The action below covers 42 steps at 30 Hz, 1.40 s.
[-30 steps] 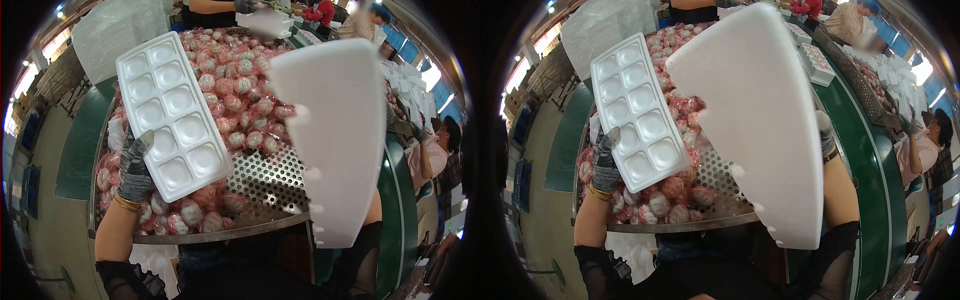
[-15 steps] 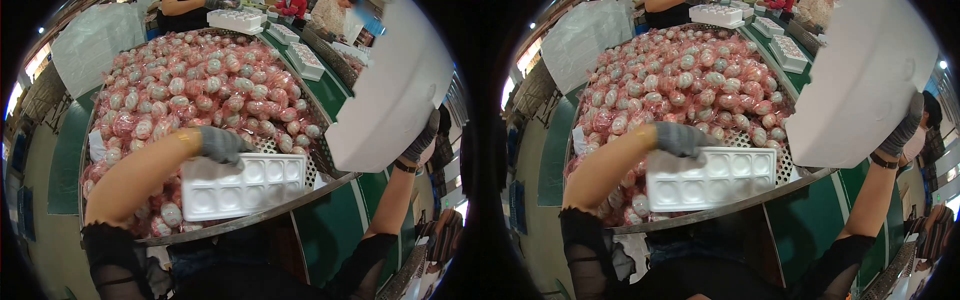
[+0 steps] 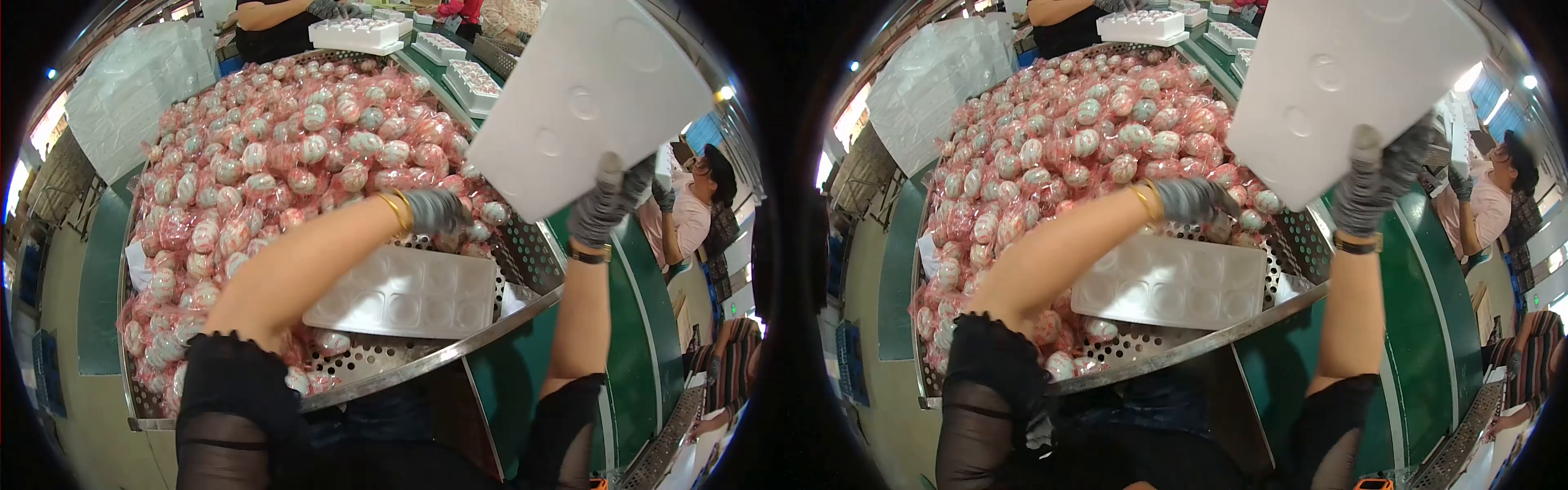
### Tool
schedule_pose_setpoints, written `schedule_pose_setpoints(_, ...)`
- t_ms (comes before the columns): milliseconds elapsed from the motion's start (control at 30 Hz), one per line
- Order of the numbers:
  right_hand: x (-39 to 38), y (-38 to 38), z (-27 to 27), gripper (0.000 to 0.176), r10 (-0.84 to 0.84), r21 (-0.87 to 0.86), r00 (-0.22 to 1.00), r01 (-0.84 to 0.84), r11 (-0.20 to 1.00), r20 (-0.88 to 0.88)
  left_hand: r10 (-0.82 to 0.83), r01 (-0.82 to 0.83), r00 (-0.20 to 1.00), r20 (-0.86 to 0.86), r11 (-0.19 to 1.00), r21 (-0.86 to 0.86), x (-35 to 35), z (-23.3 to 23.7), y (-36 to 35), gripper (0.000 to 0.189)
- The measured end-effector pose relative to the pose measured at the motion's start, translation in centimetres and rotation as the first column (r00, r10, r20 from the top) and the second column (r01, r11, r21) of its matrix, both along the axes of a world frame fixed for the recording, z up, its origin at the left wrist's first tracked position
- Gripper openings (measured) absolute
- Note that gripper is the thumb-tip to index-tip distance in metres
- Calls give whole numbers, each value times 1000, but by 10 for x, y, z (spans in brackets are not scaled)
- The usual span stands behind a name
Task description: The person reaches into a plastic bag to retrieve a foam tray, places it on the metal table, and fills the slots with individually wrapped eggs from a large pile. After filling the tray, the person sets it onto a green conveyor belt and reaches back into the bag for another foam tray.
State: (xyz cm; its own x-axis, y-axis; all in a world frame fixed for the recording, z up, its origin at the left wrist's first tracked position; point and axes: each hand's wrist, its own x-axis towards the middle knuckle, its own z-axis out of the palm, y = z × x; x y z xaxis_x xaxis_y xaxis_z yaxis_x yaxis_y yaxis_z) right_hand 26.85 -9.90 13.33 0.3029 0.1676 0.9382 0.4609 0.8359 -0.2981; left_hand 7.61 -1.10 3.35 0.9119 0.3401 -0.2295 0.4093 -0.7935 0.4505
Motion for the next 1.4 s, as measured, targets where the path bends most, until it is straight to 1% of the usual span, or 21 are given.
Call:
schedule_pose_setpoints(33, -5, 7, -7, 65, -40, 6, 999, 40, 999, 10, -189, 220, 975, -119, 907, 359, 15, 15, -18, 34)
schedule_pose_setpoints(100, -8, 29, -27, 67, -32, 40, 999, 32, 999, 11, -140, 142, 988, 67, 990, -23, 59, -79, 25, 42)
schedule_pose_setpoints(133, -8, 39, -35, 68, -27, 55, 1000, 26, 998, 10, -285, 281, 959, 2, 945, 165, 62, -71, 22, 42)
schedule_pose_setpoints(200, -6, 35, -33, 75, -4, 20, 1000, 4, 1000, 4, -401, 391, 914, -56, 839, 378, 58, -58, 2, 44)
schedule_pose_setpoints(300, 3, 41, -42, 80, -20, -8, 999, 20, 1000, 31, -365, 288, 930, 37, 788, 544, 27, -32, -22, 47)
schedule_pose_setpoints(333, 6, 41, -44, 79, -35, -11, 998, 36, 999, 49, -373, 313, 928, 5, 787, 531, 33, -47, -16, 46)
schedule_pose_setpoints(433, 6, 39, -46, 78, -31, -18, 996, 32, 999, 82, -584, 297, 785, 207, 647, 702, 45, -88, 3, 41)
schedule_pose_setpoints(533, 2, 33, -42, 78, 72, 3, 997, -72, 997, 12, -544, 298, 830, 124, 619, 726, 30, -52, -6, 36)
schedule_pose_setpoints(633, 2, 28, -44, 71, 133, 13, 986, -133, 991, -104, -395, 352, 916, -77, 695, 627, 18, -29, -12, 37)
schedule_pose_setpoints(667, 2, 27, -42, 68, 123, 16, 985, -122, 992, -119, -430, 356, 903, -12, 731, 582, 17, -32, -10, 38)
schedule_pose_setpoints(767, 8, 29, -41, 67, 79, 14, 995, -78, 997, -58, -124, 129, 992, -34, 948, 292, 27, -29, 2, 33)
schedule_pose_setpoints(800, 9, 28, -43, 68, 62, 12, 998, -62, 998, -24, -174, 200, 974, -147, 963, 183, 30, -18, 15, 30)
schedule_pose_setpoints(833, 8, 27, -44, 68, 75, 12, 996, -75, 997, -42, -166, 148, 982, 86, 972, 185, 16, -13, 20, 29)
schedule_pose_setpoints(900, 5, 27, -41, 69, 113, 19, 991, -112, 994, -66, -116, 34, 837, 535, 986, 161, -36, -5, 28, 29)
schedule_pose_setpoints(1000, 4, 29, -41, 70, 139, 38, 984, -136, 990, -108, 68, -128, 763, 643, 991, 48, -75, 15, 31, 31)
schedule_pose_setpoints(1100, 3, 26, -41, 71, 109, -2, 992, -110, 994, -60, 342, -250, 859, 380, 930, -270, -104, 54, -10, 34)
schedule_pose_setpoints(1167, 0, 26, -41, 70, 113, -15, 992, -114, 993, -61, 341, -339, 939, -46, 892, -301, -121, 84, -34, 44)
schedule_pose_setpoints(1200, -1, 26, -42, 70, 115, -24, 991, -117, 993, -63, 268, -303, 946, -185, 932, -201, -128, 85, -37, 48)
schedule_pose_setpoints(1267, 0, 29, -44, 69, 90, -30, 995, -91, 995, -46, 146, -177, 873, -465, 984, -25, -142, 86, -42, 55)
schedule_pose_setpoints(1333, -4, 28, -45, 68, 114, -48, 991, -117, 992, -66, 164, -237, 861, -482, 967, -93, -168, 51, -32, 60)
schedule_pose_setpoints(1400, -4, 29, -46, 67, 119, -55, 992, -121, 991, -50, 164, -313, 833, -529, 927, -206, -167, 42, -35, 64)
